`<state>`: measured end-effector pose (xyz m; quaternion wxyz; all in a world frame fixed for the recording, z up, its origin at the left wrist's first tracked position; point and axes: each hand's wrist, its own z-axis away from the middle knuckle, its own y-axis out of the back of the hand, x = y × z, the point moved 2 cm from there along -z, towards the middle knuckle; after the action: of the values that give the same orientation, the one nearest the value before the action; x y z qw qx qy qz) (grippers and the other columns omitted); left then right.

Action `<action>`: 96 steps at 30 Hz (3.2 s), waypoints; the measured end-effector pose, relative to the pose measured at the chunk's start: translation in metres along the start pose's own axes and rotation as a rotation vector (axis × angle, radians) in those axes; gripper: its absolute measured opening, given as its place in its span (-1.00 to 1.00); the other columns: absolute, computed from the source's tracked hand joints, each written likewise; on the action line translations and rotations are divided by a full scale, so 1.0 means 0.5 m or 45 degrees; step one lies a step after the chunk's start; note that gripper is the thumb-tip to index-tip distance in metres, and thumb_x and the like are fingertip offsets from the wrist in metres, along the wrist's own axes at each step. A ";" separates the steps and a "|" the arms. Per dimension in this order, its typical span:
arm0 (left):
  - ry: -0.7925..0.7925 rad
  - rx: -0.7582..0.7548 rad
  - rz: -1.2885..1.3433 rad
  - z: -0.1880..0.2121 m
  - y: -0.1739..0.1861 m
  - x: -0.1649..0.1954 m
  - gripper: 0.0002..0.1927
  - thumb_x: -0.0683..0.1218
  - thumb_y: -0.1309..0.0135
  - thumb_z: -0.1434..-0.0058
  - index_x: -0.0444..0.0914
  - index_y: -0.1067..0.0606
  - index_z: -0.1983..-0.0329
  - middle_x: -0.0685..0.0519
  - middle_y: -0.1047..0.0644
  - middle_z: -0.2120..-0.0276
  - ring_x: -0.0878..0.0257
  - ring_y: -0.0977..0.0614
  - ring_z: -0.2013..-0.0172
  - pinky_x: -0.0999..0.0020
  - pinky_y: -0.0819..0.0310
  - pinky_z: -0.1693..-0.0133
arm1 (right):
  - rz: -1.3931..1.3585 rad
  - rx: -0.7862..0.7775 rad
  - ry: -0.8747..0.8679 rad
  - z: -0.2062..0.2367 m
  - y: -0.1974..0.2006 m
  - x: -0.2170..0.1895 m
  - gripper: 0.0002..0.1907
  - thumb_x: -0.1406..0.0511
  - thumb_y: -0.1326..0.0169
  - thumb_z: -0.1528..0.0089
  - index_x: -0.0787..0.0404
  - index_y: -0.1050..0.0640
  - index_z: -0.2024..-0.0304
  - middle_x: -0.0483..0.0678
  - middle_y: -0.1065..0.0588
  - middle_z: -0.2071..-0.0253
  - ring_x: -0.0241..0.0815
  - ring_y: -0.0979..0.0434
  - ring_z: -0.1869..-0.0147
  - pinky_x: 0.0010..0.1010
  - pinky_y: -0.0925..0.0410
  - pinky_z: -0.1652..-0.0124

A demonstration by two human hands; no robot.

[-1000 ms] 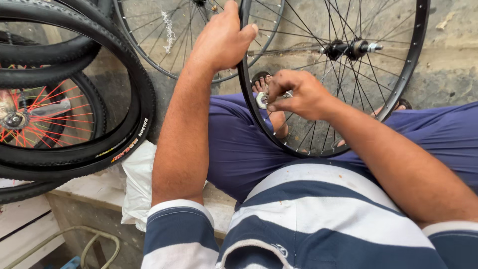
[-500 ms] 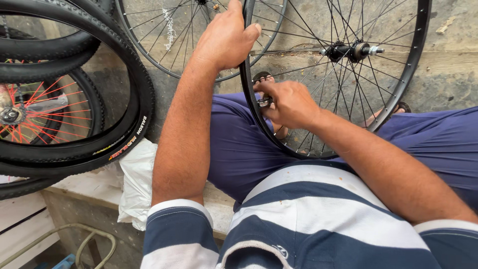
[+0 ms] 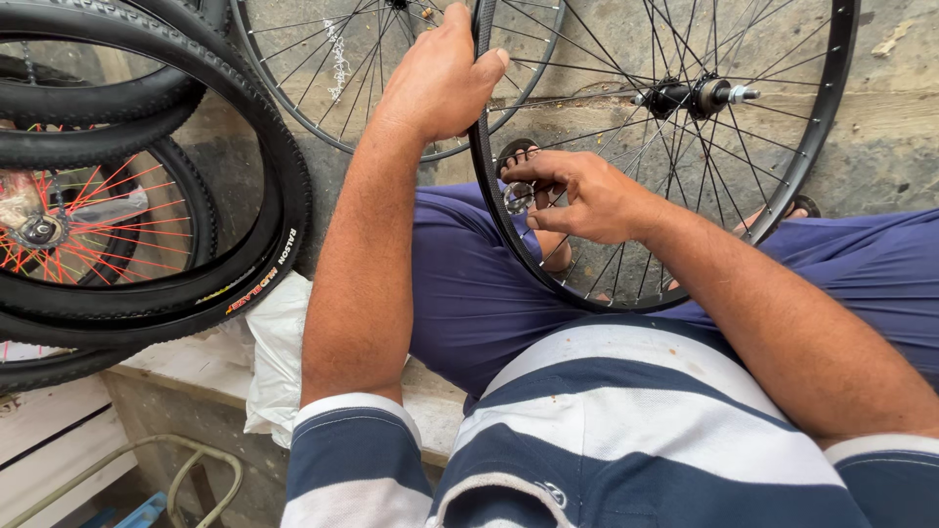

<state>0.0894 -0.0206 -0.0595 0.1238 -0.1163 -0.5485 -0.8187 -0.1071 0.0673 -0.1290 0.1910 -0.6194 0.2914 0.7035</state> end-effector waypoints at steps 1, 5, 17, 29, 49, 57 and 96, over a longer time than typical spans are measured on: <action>0.017 -0.011 -0.001 0.000 0.001 -0.001 -0.43 0.13 -0.04 -0.33 -0.42 -0.31 -0.15 -0.33 -0.59 0.09 -0.25 -0.59 -0.02 -0.10 -0.42 -0.05 | -0.002 -0.001 0.009 0.000 0.003 0.002 -0.38 0.22 -0.30 -0.10 0.18 -0.52 -0.21 0.04 -0.57 -0.11 -0.04 -0.58 -0.16 -0.23 -0.39 -0.16; 0.000 -0.004 0.004 0.000 0.003 -0.001 -0.45 0.13 -0.05 -0.33 -0.42 -0.32 -0.10 -0.36 -0.57 0.10 -0.27 -0.59 0.00 -0.11 -0.42 -0.02 | -0.251 0.022 0.076 0.004 0.023 0.004 -0.60 0.24 -0.28 -0.21 0.18 -0.61 -0.09 0.03 -0.61 -0.05 -0.09 -0.61 -0.19 -0.22 -0.42 -0.21; -0.021 0.003 0.009 0.000 0.003 -0.003 -0.44 0.12 -0.06 -0.32 -0.43 -0.31 -0.11 -0.37 -0.58 0.11 -0.31 -0.57 0.00 -0.13 -0.40 -0.03 | -0.100 0.212 0.251 -0.001 0.007 -0.031 -0.60 0.34 -0.36 -0.06 0.23 -0.61 0.05 0.04 -0.54 0.21 -0.02 -0.59 0.11 -0.25 -0.44 0.07; 0.017 -0.009 0.009 0.002 0.004 -0.001 -0.44 0.12 -0.05 -0.32 -0.42 -0.31 -0.14 -0.36 -0.58 0.09 -0.28 -0.58 -0.01 -0.11 -0.41 -0.03 | -0.258 0.116 0.198 0.002 0.002 -0.012 -0.65 0.32 -0.34 -0.18 0.18 -0.62 -0.02 -0.03 -0.51 0.17 -0.12 -0.55 0.09 -0.27 -0.42 0.06; -0.027 0.015 0.011 -0.001 0.006 0.000 -0.43 0.09 -0.05 -0.30 -0.44 -0.29 -0.13 -0.38 -0.59 0.15 -0.34 -0.58 0.04 -0.14 -0.41 0.00 | 0.043 0.123 0.107 0.001 -0.005 -0.016 -0.46 0.23 -0.25 -0.07 0.18 -0.56 -0.11 0.03 -0.53 0.15 0.03 -0.56 0.06 -0.19 -0.40 0.06; 0.004 0.006 -0.007 -0.002 -0.003 -0.010 -0.47 0.12 -0.04 -0.32 -0.43 -0.32 -0.08 -0.37 -0.58 0.12 -0.31 -0.59 0.02 -0.13 -0.43 0.00 | 0.134 0.216 0.102 -0.004 -0.012 -0.029 -0.60 0.22 -0.25 -0.16 0.22 -0.60 -0.02 0.03 -0.55 0.18 0.02 -0.59 0.10 -0.20 -0.43 0.08; -0.124 0.151 0.099 -0.028 -0.014 0.010 -0.55 0.17 0.02 -0.41 -0.30 -0.53 0.01 -0.27 -0.61 0.14 -0.24 -0.61 0.06 -0.06 -0.48 0.07 | 0.264 0.230 0.225 0.022 0.008 -0.020 -0.84 0.24 -0.25 -0.30 0.17 -0.68 0.14 -0.04 -0.65 0.18 -0.06 -0.69 0.16 -0.27 -0.50 0.16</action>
<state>0.0816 -0.0314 -0.0692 0.1353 -0.1696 -0.5967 -0.7726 -0.1165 0.0721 -0.1179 0.1460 -0.6258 0.4315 0.6331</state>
